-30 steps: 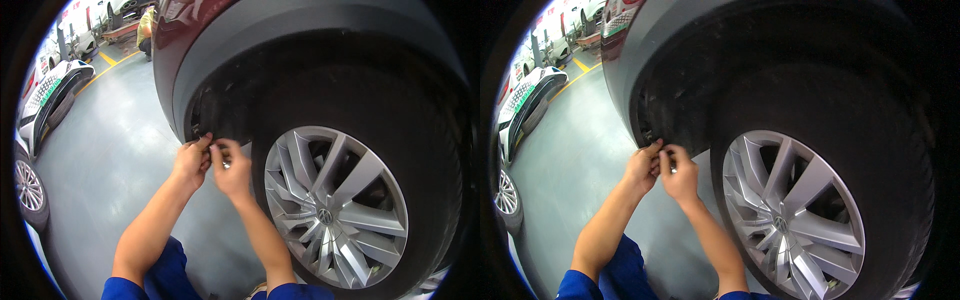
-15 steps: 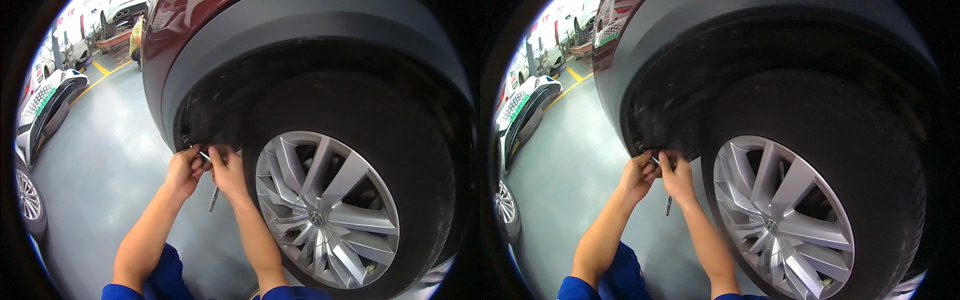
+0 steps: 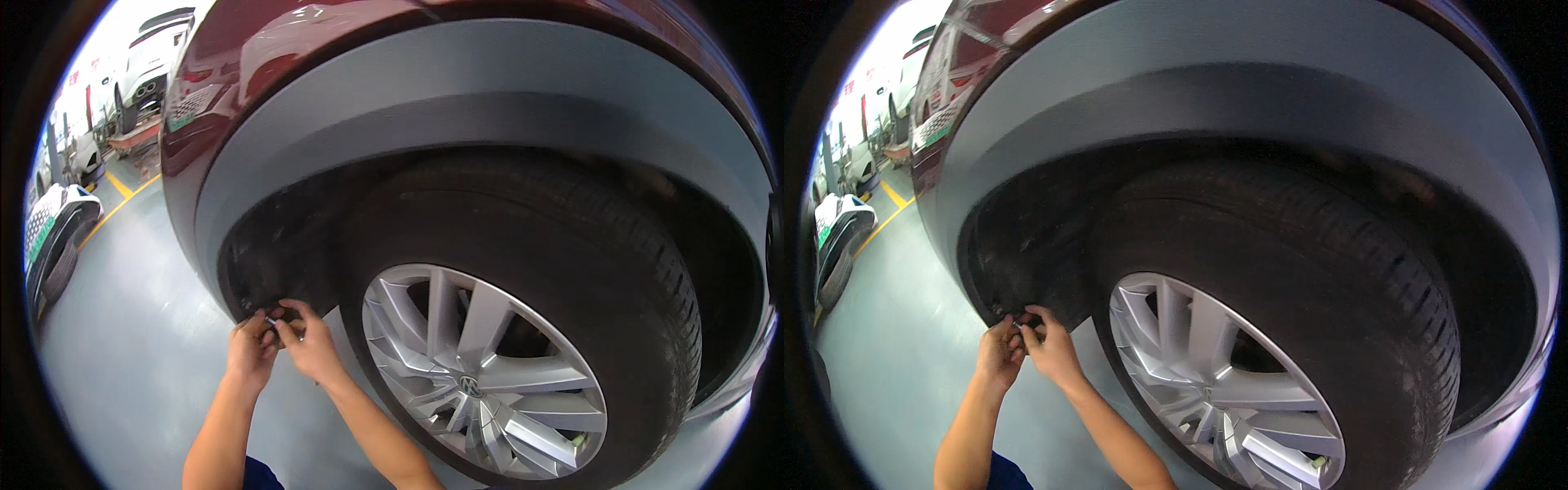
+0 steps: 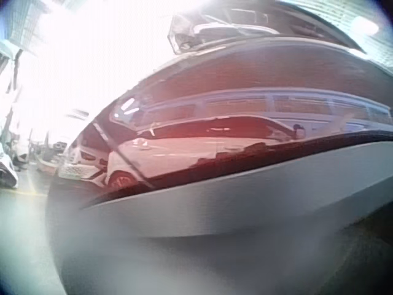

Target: The person enters a maroon SUV, briefly operates the steering wheel and dashboard, then exits. They proceed to the front-left wheel arch and use a ratchet and a screwdriver to remove fasteners and trim components from the wheel well and lower bumper area.

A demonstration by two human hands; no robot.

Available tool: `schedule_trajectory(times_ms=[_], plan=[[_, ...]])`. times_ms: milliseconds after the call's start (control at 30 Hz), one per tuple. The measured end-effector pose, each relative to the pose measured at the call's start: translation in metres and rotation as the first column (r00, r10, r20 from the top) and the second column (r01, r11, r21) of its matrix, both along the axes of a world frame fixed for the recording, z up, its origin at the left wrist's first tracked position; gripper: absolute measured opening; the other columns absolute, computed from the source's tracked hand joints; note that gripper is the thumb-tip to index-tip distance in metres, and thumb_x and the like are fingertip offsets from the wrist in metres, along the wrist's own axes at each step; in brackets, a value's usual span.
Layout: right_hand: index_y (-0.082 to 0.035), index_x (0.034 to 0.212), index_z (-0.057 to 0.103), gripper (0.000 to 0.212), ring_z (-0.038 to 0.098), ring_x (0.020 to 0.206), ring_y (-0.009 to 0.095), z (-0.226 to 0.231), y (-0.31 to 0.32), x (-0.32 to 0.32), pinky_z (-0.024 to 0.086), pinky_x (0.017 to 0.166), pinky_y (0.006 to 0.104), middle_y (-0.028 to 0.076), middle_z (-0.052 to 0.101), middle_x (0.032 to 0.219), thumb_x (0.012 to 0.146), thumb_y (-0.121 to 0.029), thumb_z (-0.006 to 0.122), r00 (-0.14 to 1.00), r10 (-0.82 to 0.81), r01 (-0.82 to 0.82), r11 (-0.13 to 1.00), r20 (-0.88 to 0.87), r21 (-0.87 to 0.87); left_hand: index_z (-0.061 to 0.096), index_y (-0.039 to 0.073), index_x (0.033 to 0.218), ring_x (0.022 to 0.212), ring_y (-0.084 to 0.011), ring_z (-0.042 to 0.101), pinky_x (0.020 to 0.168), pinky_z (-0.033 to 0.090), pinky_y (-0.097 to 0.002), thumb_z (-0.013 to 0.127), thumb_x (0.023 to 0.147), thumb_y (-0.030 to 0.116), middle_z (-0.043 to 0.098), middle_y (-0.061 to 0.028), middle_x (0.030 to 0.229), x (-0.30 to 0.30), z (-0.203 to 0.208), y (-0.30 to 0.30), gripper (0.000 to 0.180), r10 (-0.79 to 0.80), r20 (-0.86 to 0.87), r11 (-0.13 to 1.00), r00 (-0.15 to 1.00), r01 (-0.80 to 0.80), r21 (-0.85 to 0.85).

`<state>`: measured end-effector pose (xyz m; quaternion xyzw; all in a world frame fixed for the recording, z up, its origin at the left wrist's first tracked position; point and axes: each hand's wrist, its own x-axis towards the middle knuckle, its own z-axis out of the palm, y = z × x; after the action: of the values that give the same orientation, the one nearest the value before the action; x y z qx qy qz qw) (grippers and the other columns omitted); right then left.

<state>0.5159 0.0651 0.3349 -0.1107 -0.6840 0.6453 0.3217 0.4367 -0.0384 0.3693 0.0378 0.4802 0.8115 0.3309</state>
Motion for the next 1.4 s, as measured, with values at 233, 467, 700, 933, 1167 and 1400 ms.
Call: schedule_trajectory(times_ms=[233,467,700,933,1167,1400], plan=[[-0.007,0.135,0.056,0.039,0.058,0.071,0.011,-0.002,-0.003,0.0,0.046,0.061,0.0281,0.004,0.069,0.093,0.099,-0.017,0.066,0.991,0.029,-0.043,0.994,-0.13,-0.104,0.064,-0.002,0.1,0.06,-0.0057,0.042,0.051,0.031,-0.022,0.064,0.101,0.018,0.058,0.0012,0.079,-0.011,-0.009,-0.002,0.02,-0.041,-0.063,0.999,0.997,0.041,0.0],[-0.011,0.144,0.05,0.047,0.057,0.072,0.016,0.004,-0.001,0.004,0.05,0.073,0.0313,0.006,0.066,0.104,0.099,-0.013,0.062,0.991,0.097,-0.084,0.988,0.093,-0.13,0.064,-0.003,0.1,0.057,-0.0101,0.05,0.052,0.038,-0.0237,0.069,0.097,0.019,0.068,-0.0077,0.086,-0.003,-0.009,-0.002,0.023,0.064,-0.139,0.993,0.988,-0.077,-0.086],[-0.005,0.142,0.052,0.044,0.067,0.1,0.024,-0.003,0.001,-0.007,0.051,0.09,0.0356,0.017,0.07,0.11,0.101,-0.019,0.059,0.997,-0.058,0.054,0.996,0.044,0.07,0.062,0.001,0.107,0.057,-0.0073,0.042,0.051,0.031,-0.0228,0.059,0.102,0.018,0.06,-0.0003,0.076,-0.014,-0.009,-0.004,0.018,-0.071,0.086,0.992,0.994,0.061,0.106],[-0.011,0.148,0.047,0.052,0.062,0.069,0.026,-0.006,0.004,-0.001,0.051,0.073,0.039,0.016,0.067,0.085,0.099,-0.018,0.06,0.999,0.011,-0.012,1.0,0.04,0.015,0.06,0.004,0.101,0.055,-0.0058,0.041,0.047,0.029,-0.022,0.06,0.101,0.015,0.056,0.001,0.073,0.001,0.003,-0.003,0.012,0.048,-0.106,0.977,0.993,-0.069,-0.2],[-0.009,0.147,0.048,0.05,0.064,0.077,0.02,-0.019,0.008,-0.008,0.051,0.075,0.0364,0.014,0.068,0.091,0.099,-0.019,0.062,0.999,0.021,-0.02,1.0,-0.048,0.011,0.059,0.005,0.099,0.055,-0.0054,0.042,0.046,0.029,-0.0215,0.061,0.1,0.013,0.054,0.0021,0.072,-0.002,-0.003,-0.001,0.009,-0.016,-0.018,0.999,1.0,0.017,0.05],[-0.002,0.14,0.052,0.043,0.067,0.106,0.02,-0.009,0.008,-0.005,0.052,0.092,0.0344,0.014,0.07,0.118,0.1,-0.017,0.062,0.991,0.108,-0.099,0.988,0.074,-0.118,0.061,0.006,0.089,0.05,-0.0051,0.038,0.043,0.026,-0.0214,0.063,0.1,0.02,0.051,0.0048,0.067,0.0,-0.008,0.001,0.018,-0.009,-0.103,1.0,0.995,0.008,-0.008]])
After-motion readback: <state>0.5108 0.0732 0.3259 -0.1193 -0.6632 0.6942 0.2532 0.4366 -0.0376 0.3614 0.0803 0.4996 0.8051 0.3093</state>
